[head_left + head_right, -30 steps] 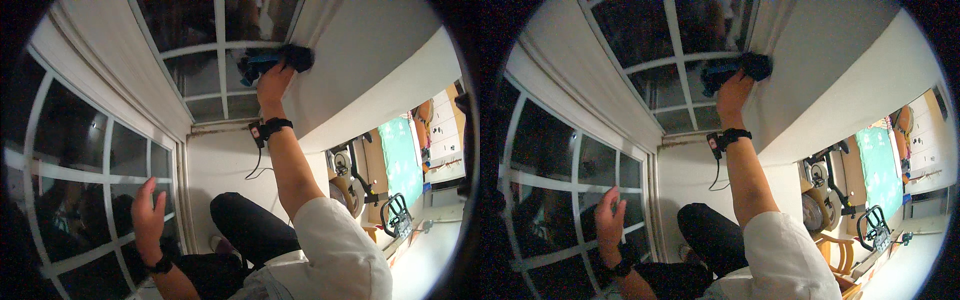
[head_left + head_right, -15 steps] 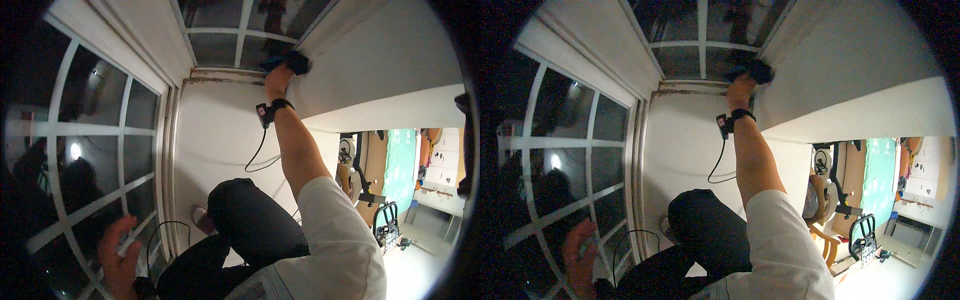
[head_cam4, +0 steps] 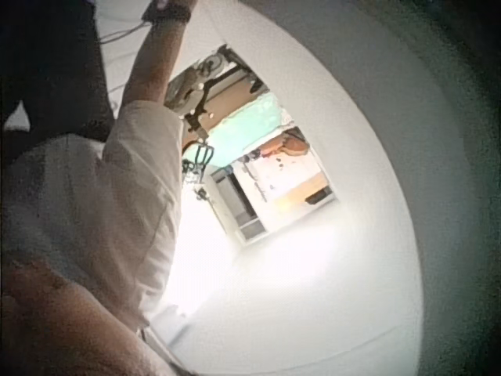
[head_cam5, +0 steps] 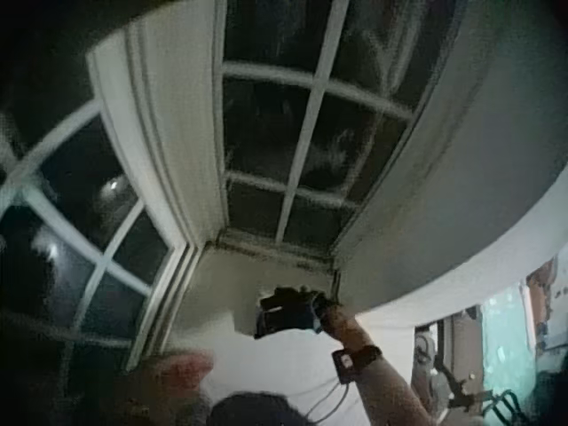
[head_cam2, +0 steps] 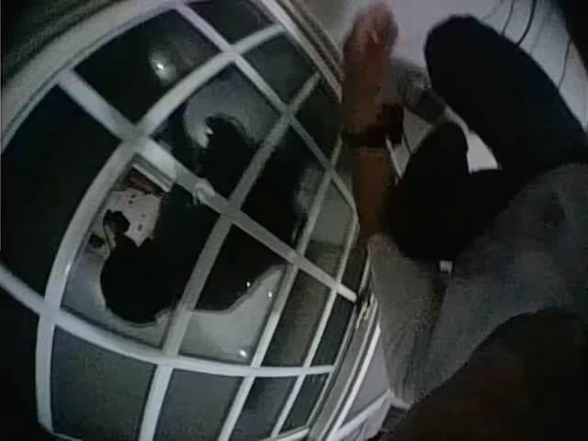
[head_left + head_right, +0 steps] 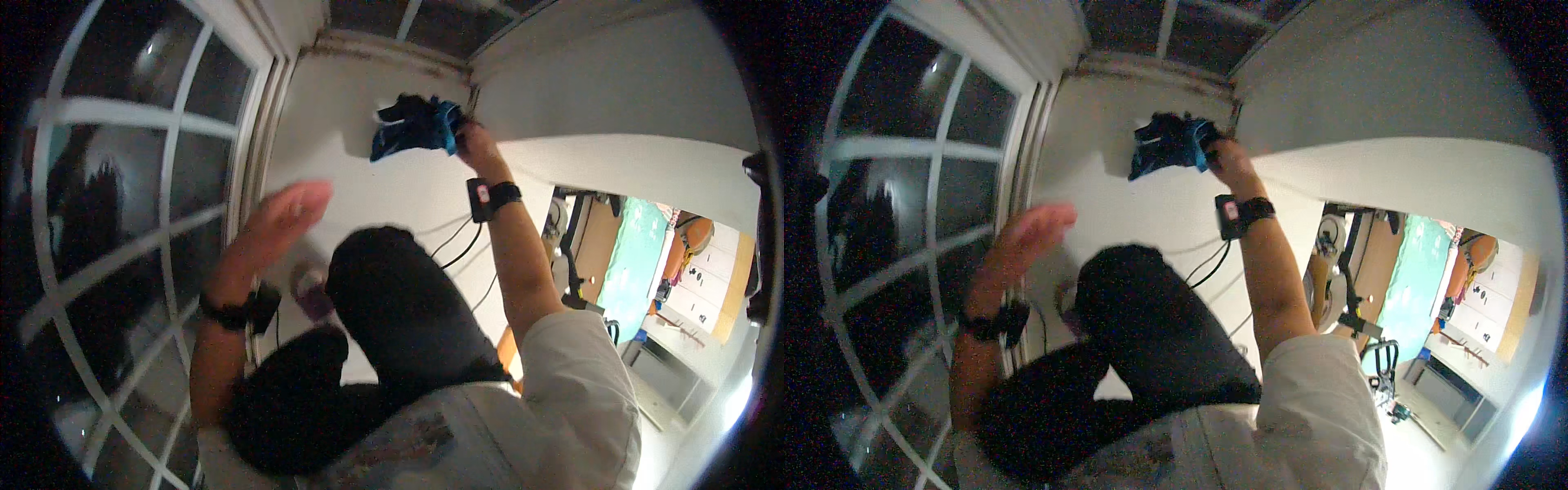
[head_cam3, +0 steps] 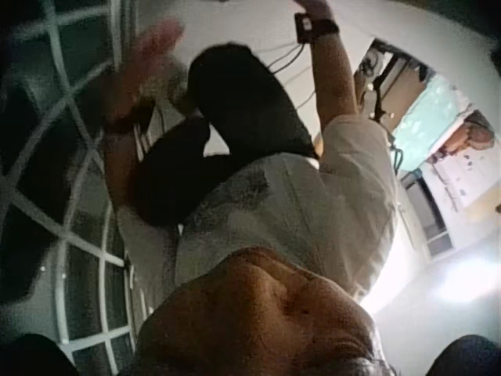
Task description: The person wipes the white window frames and adjacent wall with a blue cloth, then rinses the cloth in a basin of water on a desk. The person continues wiping the wall and window frame before moving away from the desk.
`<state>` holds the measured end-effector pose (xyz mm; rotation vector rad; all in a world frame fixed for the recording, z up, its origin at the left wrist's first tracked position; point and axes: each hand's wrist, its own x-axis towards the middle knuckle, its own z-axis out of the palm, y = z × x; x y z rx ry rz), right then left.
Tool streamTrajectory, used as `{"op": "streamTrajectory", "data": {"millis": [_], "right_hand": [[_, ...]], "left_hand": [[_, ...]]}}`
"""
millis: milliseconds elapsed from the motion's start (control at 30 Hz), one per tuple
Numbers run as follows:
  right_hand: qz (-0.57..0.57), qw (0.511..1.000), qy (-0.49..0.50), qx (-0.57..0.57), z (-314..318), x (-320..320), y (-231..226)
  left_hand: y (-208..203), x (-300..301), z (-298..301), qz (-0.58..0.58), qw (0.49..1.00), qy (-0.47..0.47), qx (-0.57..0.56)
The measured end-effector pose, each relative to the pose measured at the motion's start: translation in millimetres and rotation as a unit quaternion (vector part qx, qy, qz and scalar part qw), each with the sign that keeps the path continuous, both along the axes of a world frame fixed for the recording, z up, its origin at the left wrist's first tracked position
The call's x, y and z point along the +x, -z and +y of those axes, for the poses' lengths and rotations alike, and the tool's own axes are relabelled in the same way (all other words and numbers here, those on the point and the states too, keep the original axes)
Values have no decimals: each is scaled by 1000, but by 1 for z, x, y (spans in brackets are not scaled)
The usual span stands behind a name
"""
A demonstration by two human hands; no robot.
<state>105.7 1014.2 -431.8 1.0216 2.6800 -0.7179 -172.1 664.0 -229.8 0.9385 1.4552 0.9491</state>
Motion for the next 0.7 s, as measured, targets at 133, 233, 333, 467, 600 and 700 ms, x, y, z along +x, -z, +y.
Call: {"op": "streamTrajectory", "data": {"millis": [133,233,333,467,600,700], "right_hand": [[222,846,391,-287,-56,23,22],[120,956,266,20,-82,30,25],[147,966,205,59,-99,26,6],[70,984,34,158,-115,1,-16],[25,985,-79,149,-109,-22,8],[-36,985,6,167,-79,-38,38]], "left_hand": [[19,45,15,-83,994,-59,-25],[5,71,19,-28,998,38,35],[-22,51,23,-38,932,301,196],[-55,3,4,-319,899,297,38],[-56,-10,-41,-13,998,-51,-30],[-49,-8,-88,-68,972,-172,-147]]}}
